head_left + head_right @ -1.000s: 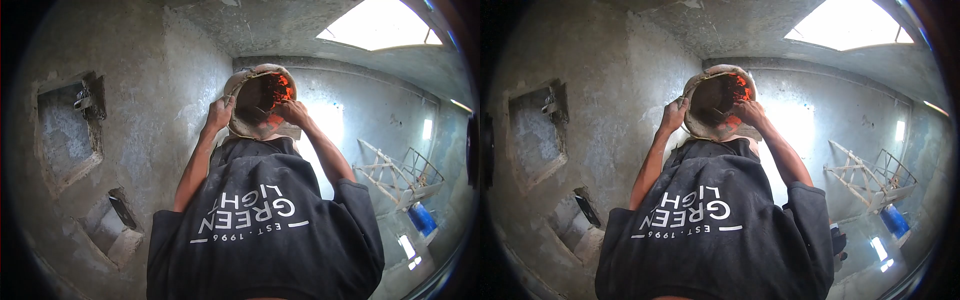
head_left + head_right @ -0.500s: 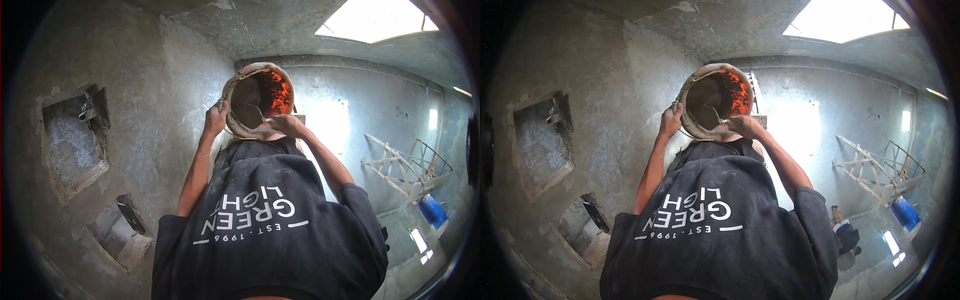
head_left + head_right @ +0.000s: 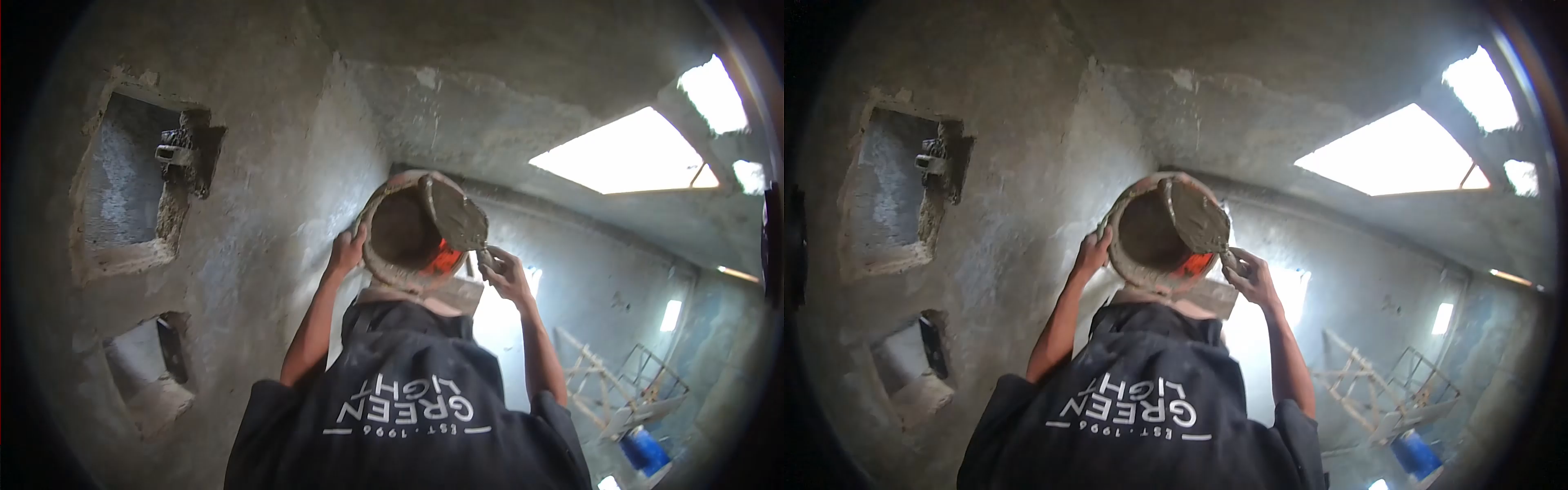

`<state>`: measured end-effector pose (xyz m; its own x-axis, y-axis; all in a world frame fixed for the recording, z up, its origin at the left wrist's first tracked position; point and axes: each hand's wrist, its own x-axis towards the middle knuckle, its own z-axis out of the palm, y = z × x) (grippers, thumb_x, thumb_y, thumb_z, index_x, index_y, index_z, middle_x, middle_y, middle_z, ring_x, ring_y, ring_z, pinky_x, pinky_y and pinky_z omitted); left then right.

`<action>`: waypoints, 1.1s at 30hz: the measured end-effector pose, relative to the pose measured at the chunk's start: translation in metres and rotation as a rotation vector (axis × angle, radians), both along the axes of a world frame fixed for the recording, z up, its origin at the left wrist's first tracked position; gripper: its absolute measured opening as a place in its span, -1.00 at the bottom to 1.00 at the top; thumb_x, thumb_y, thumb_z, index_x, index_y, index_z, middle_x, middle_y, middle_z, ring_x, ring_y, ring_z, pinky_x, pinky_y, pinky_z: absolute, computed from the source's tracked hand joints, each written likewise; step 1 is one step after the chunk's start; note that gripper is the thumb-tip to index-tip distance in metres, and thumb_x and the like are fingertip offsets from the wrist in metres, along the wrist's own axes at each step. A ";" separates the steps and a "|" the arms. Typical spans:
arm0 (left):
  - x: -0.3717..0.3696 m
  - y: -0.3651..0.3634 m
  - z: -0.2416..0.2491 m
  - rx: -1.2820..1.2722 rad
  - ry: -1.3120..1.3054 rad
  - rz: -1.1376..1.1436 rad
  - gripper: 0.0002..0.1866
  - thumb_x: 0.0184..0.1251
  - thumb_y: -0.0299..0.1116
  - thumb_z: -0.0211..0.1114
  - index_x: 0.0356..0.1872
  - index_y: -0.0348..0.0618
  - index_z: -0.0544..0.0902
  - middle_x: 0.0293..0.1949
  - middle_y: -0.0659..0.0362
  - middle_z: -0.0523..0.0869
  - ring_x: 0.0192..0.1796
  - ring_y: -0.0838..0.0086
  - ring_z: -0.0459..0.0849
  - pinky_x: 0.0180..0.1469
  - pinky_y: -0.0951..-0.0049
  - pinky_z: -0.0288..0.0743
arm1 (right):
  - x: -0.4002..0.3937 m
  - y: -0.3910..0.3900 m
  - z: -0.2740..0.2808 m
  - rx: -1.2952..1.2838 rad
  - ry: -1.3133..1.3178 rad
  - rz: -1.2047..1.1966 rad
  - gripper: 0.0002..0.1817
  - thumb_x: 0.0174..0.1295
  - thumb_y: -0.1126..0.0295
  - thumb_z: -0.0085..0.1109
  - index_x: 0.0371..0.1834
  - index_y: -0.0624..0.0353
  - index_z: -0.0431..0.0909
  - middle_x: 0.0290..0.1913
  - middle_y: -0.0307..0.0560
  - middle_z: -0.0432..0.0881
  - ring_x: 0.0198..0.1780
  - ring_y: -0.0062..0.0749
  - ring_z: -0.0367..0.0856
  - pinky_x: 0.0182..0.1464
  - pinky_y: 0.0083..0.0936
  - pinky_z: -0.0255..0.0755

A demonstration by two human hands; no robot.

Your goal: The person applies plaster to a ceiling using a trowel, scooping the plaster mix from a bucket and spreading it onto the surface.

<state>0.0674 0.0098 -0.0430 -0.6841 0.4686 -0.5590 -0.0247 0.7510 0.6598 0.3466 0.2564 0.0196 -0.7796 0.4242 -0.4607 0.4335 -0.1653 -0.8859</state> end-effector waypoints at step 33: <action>0.018 -0.026 -0.061 0.328 0.089 0.313 -0.47 0.40 -0.01 0.06 -0.14 -0.42 0.61 -0.31 -0.24 0.67 -0.20 -0.14 0.63 -0.17 0.09 0.48 | -0.288 0.311 0.498 2.386 0.118 -0.315 -0.46 0.12 0.32 0.25 0.24 -0.17 0.43 -0.16 -0.07 0.52 -0.28 -0.12 0.61 -0.27 -0.26 0.51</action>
